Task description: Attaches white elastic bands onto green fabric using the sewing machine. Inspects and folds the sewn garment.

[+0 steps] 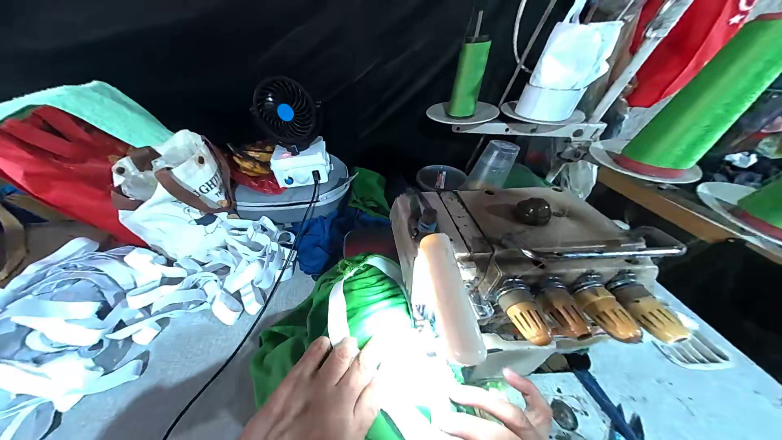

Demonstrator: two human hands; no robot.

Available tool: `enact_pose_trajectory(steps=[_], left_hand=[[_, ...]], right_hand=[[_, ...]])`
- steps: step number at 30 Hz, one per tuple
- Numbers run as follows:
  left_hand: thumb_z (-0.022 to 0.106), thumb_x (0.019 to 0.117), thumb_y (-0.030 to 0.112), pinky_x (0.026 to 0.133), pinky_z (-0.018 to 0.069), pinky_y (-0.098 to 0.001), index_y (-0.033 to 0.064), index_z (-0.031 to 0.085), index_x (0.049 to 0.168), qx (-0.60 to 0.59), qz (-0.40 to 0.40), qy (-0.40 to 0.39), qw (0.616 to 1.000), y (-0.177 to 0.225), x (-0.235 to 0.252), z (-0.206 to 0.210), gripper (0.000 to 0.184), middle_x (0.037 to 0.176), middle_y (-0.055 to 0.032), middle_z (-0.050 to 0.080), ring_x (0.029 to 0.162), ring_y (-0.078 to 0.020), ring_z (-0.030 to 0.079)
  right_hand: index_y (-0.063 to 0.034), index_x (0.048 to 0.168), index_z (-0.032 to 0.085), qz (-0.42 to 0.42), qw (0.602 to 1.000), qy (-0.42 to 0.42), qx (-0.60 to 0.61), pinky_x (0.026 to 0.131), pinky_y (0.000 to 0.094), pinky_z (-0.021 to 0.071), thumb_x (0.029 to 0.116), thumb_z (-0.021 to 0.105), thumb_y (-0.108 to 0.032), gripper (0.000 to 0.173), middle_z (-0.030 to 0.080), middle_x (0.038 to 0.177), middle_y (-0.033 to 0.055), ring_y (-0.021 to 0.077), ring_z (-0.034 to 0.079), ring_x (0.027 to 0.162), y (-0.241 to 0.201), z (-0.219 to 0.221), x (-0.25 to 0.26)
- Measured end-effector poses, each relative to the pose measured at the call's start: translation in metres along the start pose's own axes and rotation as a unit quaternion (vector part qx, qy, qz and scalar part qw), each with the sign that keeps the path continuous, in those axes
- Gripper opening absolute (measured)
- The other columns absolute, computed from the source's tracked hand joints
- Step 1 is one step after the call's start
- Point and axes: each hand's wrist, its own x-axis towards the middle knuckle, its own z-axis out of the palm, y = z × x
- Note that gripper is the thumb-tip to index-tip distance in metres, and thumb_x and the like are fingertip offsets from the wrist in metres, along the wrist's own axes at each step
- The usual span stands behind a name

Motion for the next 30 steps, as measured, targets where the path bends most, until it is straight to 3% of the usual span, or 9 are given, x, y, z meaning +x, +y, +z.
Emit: enact_pose_trajectory(steps=[9,12,15,17,19,22,24,27,30], left_hand=[[0.055,0.0940,0.005,0.078,0.0538,-0.0436,0.0045,0.074,0.106,0.095,-0.061,0.051,0.992,-0.008,0.017,0.012,0.022,0.110,-0.0119,0.074,0.089,-0.0281,0.071],[0.067,0.0883,0.008,0.094,0.0506,-0.0564,0.0105,0.075,0.105,0.022,-0.057,0.044,0.997,-0.010,0.011,0.012,0.019,0.121,-0.0147,0.071,0.110,-0.0339,0.069],[0.071,0.0861,0.002,0.113,0.0257,-0.0722,0.0040,0.070,0.119,-0.187,-0.059,-0.066,0.978,-0.013,0.008,-0.016,0.033,0.146,-0.0267,0.053,0.141,-0.0504,0.042],[0.075,0.0843,0.014,0.116,0.0211,-0.0706,0.0028,0.068,0.123,-0.242,-0.052,-0.074,0.966,-0.012,0.007,-0.022,0.041,0.143,-0.0297,0.053,0.143,-0.0510,0.038],[0.072,0.0906,0.038,0.114,0.0264,-0.0698,0.0048,0.071,0.116,-0.221,-0.027,-0.008,0.975,-0.009,0.003,-0.014,0.042,0.131,-0.0263,0.062,0.135,-0.0480,0.049],[0.053,0.1044,0.035,0.107,0.0376,-0.0619,0.0061,0.071,0.092,-0.158,-0.001,0.085,0.984,-0.001,0.002,-0.009,0.036,0.097,-0.0142,0.070,0.102,-0.0351,0.068],[0.050,0.1069,0.029,0.109,0.0349,-0.0560,0.0070,0.070,0.089,-0.139,0.015,0.104,0.985,0.002,-0.001,-0.005,0.035,0.084,-0.0091,0.067,0.090,-0.0291,0.067],[0.053,0.1053,0.027,0.107,0.0363,-0.0541,0.0094,0.073,0.096,-0.089,0.003,0.113,0.990,0.010,-0.006,-0.004,0.028,0.080,-0.0059,0.067,0.084,-0.0263,0.066],[0.058,0.1030,0.021,0.103,0.0368,-0.0491,0.0114,0.073,0.091,-0.097,0.014,0.124,0.987,0.017,-0.009,-0.005,0.021,0.076,-0.0045,0.063,0.079,-0.0244,0.062]], right_hand=[[-0.0163,0.103,0.067,0.002,1.000,0.018,0.002,0.119,0.0299,0.0228,0.1055,0.054,-0.024,0.015,0.065,0.112,-0.0050,0.0038,0.053,0.119,0.020,0.010,0.023],[-0.0152,0.103,0.068,0.006,1.000,0.013,-0.007,0.118,0.0292,0.0235,0.1051,0.054,-0.026,0.018,0.064,0.112,-0.0017,0.0065,0.053,0.119,0.022,0.011,0.021],[-0.0110,0.104,0.068,0.010,1.000,0.007,-0.003,0.118,0.0313,0.0233,0.1054,0.053,-0.027,0.021,0.064,0.112,0.0034,0.0106,0.053,0.120,0.023,0.011,0.018],[-0.0096,0.105,0.068,0.011,1.000,-0.001,-0.002,0.118,0.0329,0.0232,0.1056,0.052,-0.026,0.023,0.065,0.112,0.0054,0.0125,0.053,0.120,0.023,0.010,0.017],[-0.0105,0.107,0.068,0.017,1.000,-0.016,-0.003,0.119,0.0346,0.0217,0.1058,0.049,-0.026,0.024,0.066,0.114,0.0059,0.0141,0.053,0.122,0.021,0.007,0.017],[-0.0133,0.109,0.068,0.020,0.999,-0.027,-0.014,0.120,0.0345,0.0216,0.1072,0.049,-0.028,0.024,0.065,0.115,0.0046,0.0132,0.052,0.124,0.017,0.005,0.017],[-0.0156,0.110,0.067,0.011,0.999,-0.030,-0.026,0.121,0.0349,0.0216,0.1073,0.050,-0.028,0.022,0.065,0.116,0.0028,0.0121,0.052,0.126,0.018,0.006,0.019],[-0.0204,0.111,0.066,0.006,0.999,-0.024,-0.044,0.121,0.0352,0.0239,0.1069,0.050,-0.030,0.019,0.063,0.117,-0.0019,0.0098,0.051,0.126,0.018,0.007,0.020],[-0.0236,0.113,0.067,0.000,0.999,-0.008,-0.037,0.120,0.0360,0.0280,0.1068,0.051,-0.031,0.019,0.064,0.119,-0.0049,0.0096,0.052,0.127,0.020,0.007,0.017]])
